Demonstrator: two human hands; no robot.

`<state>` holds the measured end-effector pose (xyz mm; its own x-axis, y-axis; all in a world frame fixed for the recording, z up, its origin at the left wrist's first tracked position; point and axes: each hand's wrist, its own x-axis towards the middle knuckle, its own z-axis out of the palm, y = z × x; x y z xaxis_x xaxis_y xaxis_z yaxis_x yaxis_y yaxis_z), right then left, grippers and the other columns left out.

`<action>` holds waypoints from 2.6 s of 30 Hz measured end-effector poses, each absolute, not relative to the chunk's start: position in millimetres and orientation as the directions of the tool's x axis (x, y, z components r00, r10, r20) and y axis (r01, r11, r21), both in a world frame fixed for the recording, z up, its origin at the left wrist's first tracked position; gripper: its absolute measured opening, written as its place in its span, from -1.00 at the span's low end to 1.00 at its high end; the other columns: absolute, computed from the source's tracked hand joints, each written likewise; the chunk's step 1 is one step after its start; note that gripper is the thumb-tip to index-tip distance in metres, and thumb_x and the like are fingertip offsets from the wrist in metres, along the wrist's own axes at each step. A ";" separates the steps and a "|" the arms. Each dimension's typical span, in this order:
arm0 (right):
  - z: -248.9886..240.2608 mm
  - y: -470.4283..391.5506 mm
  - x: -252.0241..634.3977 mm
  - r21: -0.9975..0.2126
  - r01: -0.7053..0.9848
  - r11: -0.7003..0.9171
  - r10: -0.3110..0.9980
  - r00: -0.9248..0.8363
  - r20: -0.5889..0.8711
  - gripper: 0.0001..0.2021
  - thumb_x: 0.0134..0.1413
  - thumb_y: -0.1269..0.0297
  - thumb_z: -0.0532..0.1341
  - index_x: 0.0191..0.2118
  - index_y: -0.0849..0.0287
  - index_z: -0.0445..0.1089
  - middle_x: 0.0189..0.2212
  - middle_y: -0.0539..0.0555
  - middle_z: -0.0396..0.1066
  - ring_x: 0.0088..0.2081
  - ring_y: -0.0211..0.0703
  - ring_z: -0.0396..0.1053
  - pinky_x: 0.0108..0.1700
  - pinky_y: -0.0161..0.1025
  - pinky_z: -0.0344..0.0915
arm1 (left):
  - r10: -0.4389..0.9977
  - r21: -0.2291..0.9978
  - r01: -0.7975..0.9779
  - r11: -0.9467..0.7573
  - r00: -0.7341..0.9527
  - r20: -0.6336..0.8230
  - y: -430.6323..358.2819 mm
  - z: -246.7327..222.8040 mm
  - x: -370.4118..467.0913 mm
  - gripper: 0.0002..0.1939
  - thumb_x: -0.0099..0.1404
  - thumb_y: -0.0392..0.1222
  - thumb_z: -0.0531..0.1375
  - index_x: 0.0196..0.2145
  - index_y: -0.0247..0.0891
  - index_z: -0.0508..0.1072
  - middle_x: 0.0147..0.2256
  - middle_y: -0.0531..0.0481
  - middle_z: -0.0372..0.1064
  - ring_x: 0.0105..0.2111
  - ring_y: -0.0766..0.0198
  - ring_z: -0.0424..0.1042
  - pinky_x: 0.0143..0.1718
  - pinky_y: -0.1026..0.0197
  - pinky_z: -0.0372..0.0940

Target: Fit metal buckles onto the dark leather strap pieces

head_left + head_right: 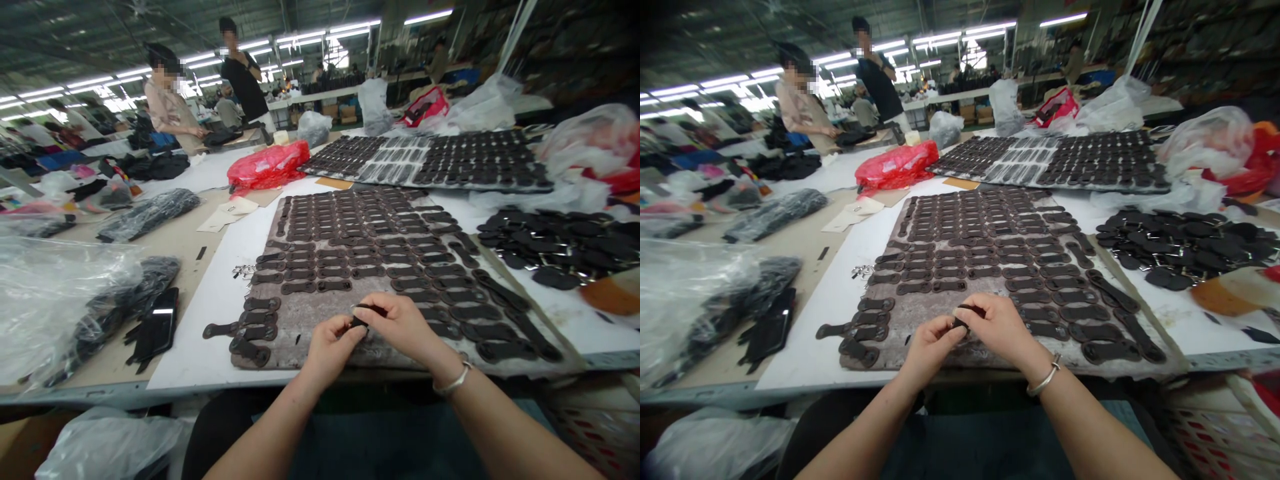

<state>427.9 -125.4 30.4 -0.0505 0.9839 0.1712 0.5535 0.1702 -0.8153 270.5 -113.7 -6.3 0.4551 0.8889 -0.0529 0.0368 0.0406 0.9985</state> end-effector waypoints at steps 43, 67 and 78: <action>-11.2 -123.0 459.5 -0.715 0.599 0.360 0.931 -0.182 0.316 -0.79 0.01 0.03 0.21 -0.27 -0.04 0.46 -0.27 0.09 0.46 -0.27 0.00 0.42 -0.25 -0.16 0.37 | 0.905 0.983 -0.141 0.121 0.423 -0.051 -120.1 0.1 278.3 -0.71 0.03 0.00 0.21 -0.47 -0.33 0.47 -0.53 0.06 0.21 -0.50 0.36 0.15 -0.39 0.29 0.15; 23.6 -126.4 437.9 -0.759 0.552 0.345 0.936 -0.139 0.324 -0.87 0.09 0.25 0.24 -0.30 0.13 0.52 -0.42 -0.04 0.51 -0.37 -0.29 0.42 -0.29 -0.43 0.26 | 0.876 0.938 0.255 -0.233 0.474 0.089 -103.7 -14.2 263.0 -0.75 0.21 -0.04 0.12 -0.48 -0.24 0.44 -0.51 0.05 0.32 -0.43 0.25 0.31 -0.37 0.30 0.19; 16.9 -130.1 449.9 -0.721 0.605 0.338 0.941 -0.195 0.277 -0.82 0.13 0.26 0.19 -0.42 0.17 0.49 -0.49 -0.04 0.47 -0.41 -0.32 0.38 -0.32 -0.43 0.21 | 0.841 0.951 0.255 -0.172 0.540 0.007 -104.3 -19.9 267.6 -0.71 0.19 0.02 0.14 -0.33 -0.24 0.52 -0.40 0.00 0.47 -0.34 0.18 0.43 -0.28 0.27 0.30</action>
